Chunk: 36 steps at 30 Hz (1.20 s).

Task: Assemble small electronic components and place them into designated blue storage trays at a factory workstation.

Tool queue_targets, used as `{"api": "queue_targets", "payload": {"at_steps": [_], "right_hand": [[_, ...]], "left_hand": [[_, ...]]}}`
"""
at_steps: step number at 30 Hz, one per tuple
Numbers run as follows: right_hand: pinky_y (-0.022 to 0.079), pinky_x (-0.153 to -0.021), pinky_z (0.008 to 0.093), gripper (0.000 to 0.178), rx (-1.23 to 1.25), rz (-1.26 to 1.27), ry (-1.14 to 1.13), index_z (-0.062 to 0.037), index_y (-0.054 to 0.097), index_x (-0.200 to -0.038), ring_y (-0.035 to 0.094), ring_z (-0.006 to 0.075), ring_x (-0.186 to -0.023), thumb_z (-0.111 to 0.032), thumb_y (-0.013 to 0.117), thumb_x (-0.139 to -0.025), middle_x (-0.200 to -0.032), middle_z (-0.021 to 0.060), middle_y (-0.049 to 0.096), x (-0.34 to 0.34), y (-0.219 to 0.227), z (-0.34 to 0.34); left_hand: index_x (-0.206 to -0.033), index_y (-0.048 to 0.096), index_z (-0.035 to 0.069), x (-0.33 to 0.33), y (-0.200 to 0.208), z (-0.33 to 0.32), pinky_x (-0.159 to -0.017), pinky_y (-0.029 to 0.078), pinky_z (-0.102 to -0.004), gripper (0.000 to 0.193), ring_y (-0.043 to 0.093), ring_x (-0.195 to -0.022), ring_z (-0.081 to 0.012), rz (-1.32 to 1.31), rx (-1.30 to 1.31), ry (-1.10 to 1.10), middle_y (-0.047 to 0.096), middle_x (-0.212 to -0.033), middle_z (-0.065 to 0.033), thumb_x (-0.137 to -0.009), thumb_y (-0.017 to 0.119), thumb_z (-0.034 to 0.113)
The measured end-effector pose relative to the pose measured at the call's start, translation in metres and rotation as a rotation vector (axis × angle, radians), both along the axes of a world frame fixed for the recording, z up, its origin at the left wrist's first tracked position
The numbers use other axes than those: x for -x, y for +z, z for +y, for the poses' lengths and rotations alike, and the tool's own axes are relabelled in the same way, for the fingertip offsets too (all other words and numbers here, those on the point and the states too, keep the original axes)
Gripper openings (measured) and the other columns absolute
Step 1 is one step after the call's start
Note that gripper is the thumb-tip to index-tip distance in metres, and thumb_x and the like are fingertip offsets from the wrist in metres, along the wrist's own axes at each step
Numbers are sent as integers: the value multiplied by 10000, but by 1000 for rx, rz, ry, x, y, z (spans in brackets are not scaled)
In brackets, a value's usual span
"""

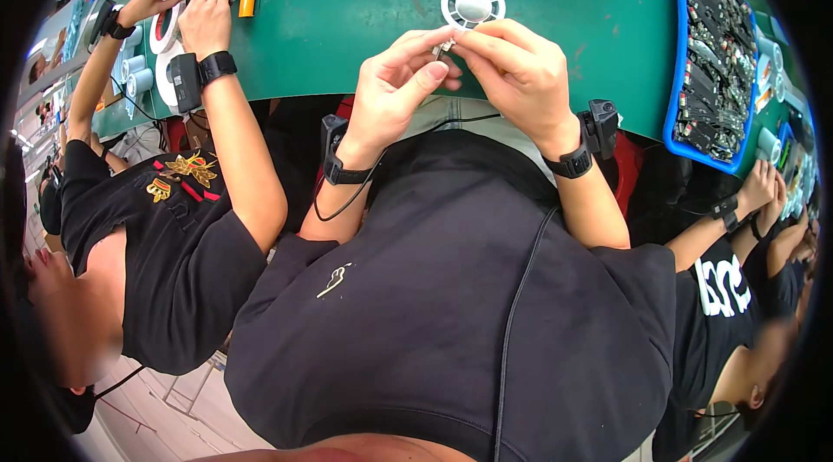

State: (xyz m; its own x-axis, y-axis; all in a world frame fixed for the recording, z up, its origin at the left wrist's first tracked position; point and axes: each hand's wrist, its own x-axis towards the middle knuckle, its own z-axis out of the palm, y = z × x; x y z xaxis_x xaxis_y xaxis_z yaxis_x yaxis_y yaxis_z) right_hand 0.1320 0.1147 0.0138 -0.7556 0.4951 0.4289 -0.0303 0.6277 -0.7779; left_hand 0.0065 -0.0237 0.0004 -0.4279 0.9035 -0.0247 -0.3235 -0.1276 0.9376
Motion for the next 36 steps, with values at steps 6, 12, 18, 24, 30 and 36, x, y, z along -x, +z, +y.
{"api": "queue_targets", "payload": {"at_steps": [6, 12, 18, 24, 30, 36], "right_hand": [[468, -538, 300, 112, 16, -27, 19, 11, 695, -949, 629, 178, -628, 52, 732, -850, -832, 86, 677, 3, 5, 1], [492, -546, 334, 139, -293, -61, -15, -2, 677, -944, 641, 247, -632, 50, 715, -821, -807, 88, 652, 4, 6, 4], [513, -565, 351, 163, -339, -41, 37, -22, 682, -940, 648, 265, -654, 35, 718, -792, -807, 83, 650, 2, 5, 10], [502, -563, 339, 149, -413, -147, 39, -56, 660, -891, 646, 234, -664, -19, 738, -770, -804, 50, 643, 4, 12, 13], [511, -570, 336, 162, -179, -157, 115, -22, 640, -900, 655, 248, -651, 13, 758, -794, -792, 76, 662, 4, 10, 23], [510, -568, 317, 179, -68, -205, 152, -18, 654, -933, 665, 243, -635, -13, 779, -806, -766, 80, 678, 0, 11, 33]], "left_hand": [[-1342, 566, -44, -5, 1, 2, -875, 610, -334, 354, 708, -969, -186, -195, 30, -5, 666, -1180, -133, -1000, 622, 29], [-1322, 540, -48, -15, 3, 4, -879, 625, -361, 331, 707, -988, -207, -188, 64, 1, 656, -1179, -153, -1010, 614, 35], [-1315, 541, -44, -14, 4, 10, -872, 637, -376, 333, 709, -974, -212, -346, 42, 18, 633, -1173, -140, -996, 619, 8], [-1265, 581, -42, -13, 2, 8, -778, 660, -329, 315, 710, -949, -204, -125, 60, 42, 581, -1191, -113, -958, 647, -17], [-1230, 619, -26, 1, 9, 10, -702, 664, -293, 317, 716, -923, -196, 128, 90, -35, 561, -1197, -108, -920, 686, -18], [-1209, 615, -35, 1, 18, 13, -698, 661, -285, 308, 720, -913, -196, 136, 106, -128, 565, -1180, -106, -914, 699, -10]]}}
